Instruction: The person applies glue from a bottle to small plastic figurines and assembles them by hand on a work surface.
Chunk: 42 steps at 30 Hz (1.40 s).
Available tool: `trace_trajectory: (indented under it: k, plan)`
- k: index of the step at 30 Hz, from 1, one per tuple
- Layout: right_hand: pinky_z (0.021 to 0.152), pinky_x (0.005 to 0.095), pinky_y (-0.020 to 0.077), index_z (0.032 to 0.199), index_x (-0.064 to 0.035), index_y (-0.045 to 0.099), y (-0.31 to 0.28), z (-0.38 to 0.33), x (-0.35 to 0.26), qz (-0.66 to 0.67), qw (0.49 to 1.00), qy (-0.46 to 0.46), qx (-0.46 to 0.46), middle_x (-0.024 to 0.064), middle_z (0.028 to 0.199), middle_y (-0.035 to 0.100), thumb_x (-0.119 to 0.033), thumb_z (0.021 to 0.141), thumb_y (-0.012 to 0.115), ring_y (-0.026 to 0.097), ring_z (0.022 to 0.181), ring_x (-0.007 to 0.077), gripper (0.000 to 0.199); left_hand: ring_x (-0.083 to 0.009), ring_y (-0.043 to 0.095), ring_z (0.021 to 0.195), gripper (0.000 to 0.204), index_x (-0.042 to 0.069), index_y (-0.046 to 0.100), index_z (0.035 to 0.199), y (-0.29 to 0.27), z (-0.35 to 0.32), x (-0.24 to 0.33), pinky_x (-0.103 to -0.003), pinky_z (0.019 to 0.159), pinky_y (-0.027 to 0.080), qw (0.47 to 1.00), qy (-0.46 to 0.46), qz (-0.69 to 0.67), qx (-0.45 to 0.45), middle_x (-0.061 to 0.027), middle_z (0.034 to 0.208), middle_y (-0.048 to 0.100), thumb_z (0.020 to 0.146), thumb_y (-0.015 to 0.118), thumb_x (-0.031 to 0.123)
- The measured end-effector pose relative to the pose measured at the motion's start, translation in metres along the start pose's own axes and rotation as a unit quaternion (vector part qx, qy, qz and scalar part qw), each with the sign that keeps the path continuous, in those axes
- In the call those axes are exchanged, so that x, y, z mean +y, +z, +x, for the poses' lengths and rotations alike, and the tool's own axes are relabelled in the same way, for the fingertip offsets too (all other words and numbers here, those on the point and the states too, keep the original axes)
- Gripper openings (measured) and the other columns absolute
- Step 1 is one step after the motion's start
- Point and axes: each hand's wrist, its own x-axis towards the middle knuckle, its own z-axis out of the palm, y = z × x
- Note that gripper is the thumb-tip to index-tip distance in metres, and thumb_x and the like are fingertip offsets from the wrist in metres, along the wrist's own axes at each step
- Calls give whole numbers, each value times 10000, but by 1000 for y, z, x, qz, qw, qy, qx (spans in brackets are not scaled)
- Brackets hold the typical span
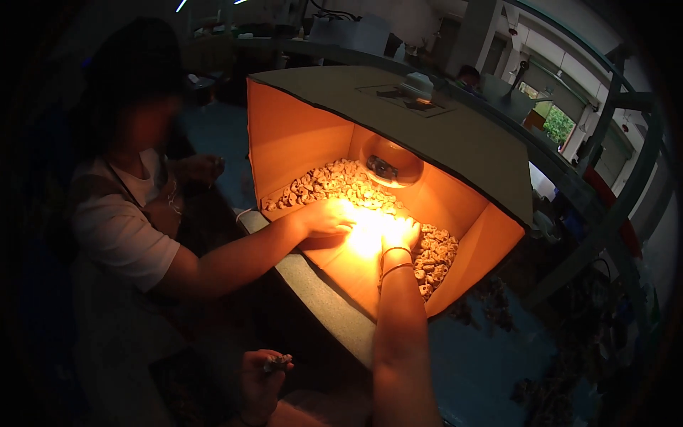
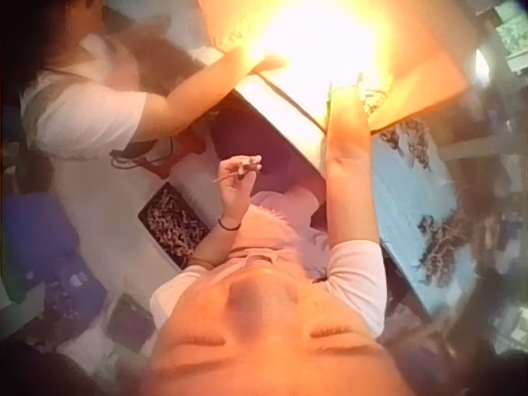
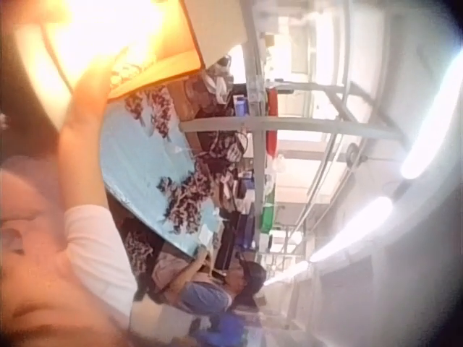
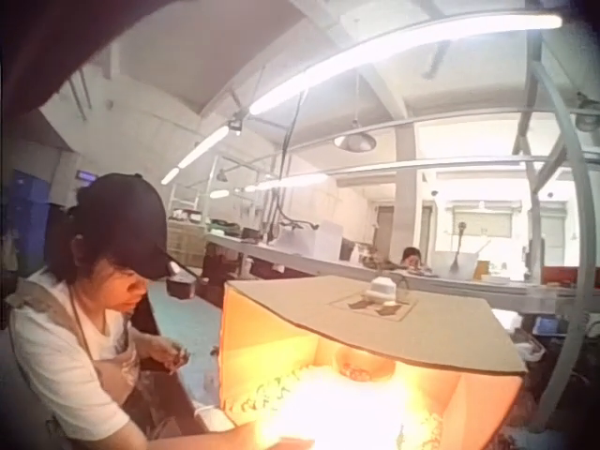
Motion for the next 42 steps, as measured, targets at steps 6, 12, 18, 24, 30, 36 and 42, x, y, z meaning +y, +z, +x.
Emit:
trace_trajectory:
  k: [6, 12, 18, 24, 30, 36, 42]
  plan:
    - [770, 360, 374, 826, -167, 675, -9, -22, -1, -81, 988, -17, 134, 22, 947, 598, -231, 811, 493, 502, 934, 212, 194, -208, 570, 965, 279, 51, 422, 1015, 2, 5, -2, -345, 825, 500, 999, -9, -1, -49, -125, 1014, 517, 805, 591, -24]
    - [806, 401, 361, 950, -170, 605, 0, -20, 1, -69, 985, -12, 157, 32, 996, 569, -236, 828, 491, 484, 972, 230, 179, -224, 582, 965, 250, 43, 419, 1006, -1, 2, 9, -336, 821, 506, 997, -11, -34, -62, -137, 1010, 530, 820, 553, -59]
    - [993, 486, 258, 1344, -220, 332, -31, -30, -8, 67, 996, -46, -47, 89, 1406, 308, -301, 900, 339, 344, 1252, 261, 452, -183, 564, 983, 265, 54, 437, 999, 5, -2, 19, -307, 857, 458, 997, 7, -51, -54, -80, 960, 540, 808, 548, -91]
    - [839, 412, 440, 995, -65, 632, -24, -34, 12, 105, 994, -30, 12, 150, 1027, 623, -229, 865, 380, 595, 945, 313, 328, -217, 592, 916, 184, 28, 448, 971, 9, -3, 6, -323, 792, 495, 999, -14, -17, -42, -132, 943, 551, 829, 559, -8]
    - [759, 400, 492, 900, -23, 660, -42, -68, -7, 109, 993, -51, -20, 195, 940, 629, -191, 800, 499, 617, 881, 320, 254, -199, 584, 894, 253, 32, 412, 1003, 12, -2, 4, -336, 807, 496, 996, -19, -8, -89, -143, 989, 535, 807, 557, -37]
    - [651, 417, 460, 783, -55, 615, -37, -137, 4, 140, 976, -144, 83, 132, 755, 605, -166, 811, 448, 585, 719, 307, 202, -186, 584, 876, 222, 34, 415, 996, 24, -8, -6, -328, 800, 498, 990, -64, -87, -88, -134, 976, 546, 822, 533, -37]
    - [734, 385, 391, 769, -99, 586, -29, -151, 9, 116, 966, -167, 161, 107, 906, 540, -226, 797, 493, 494, 887, 270, 160, -193, 587, 911, 211, 29, 430, 994, 34, -12, -5, -333, 806, 501, 992, -25, -31, -118, -132, 973, 552, 826, 535, -42]
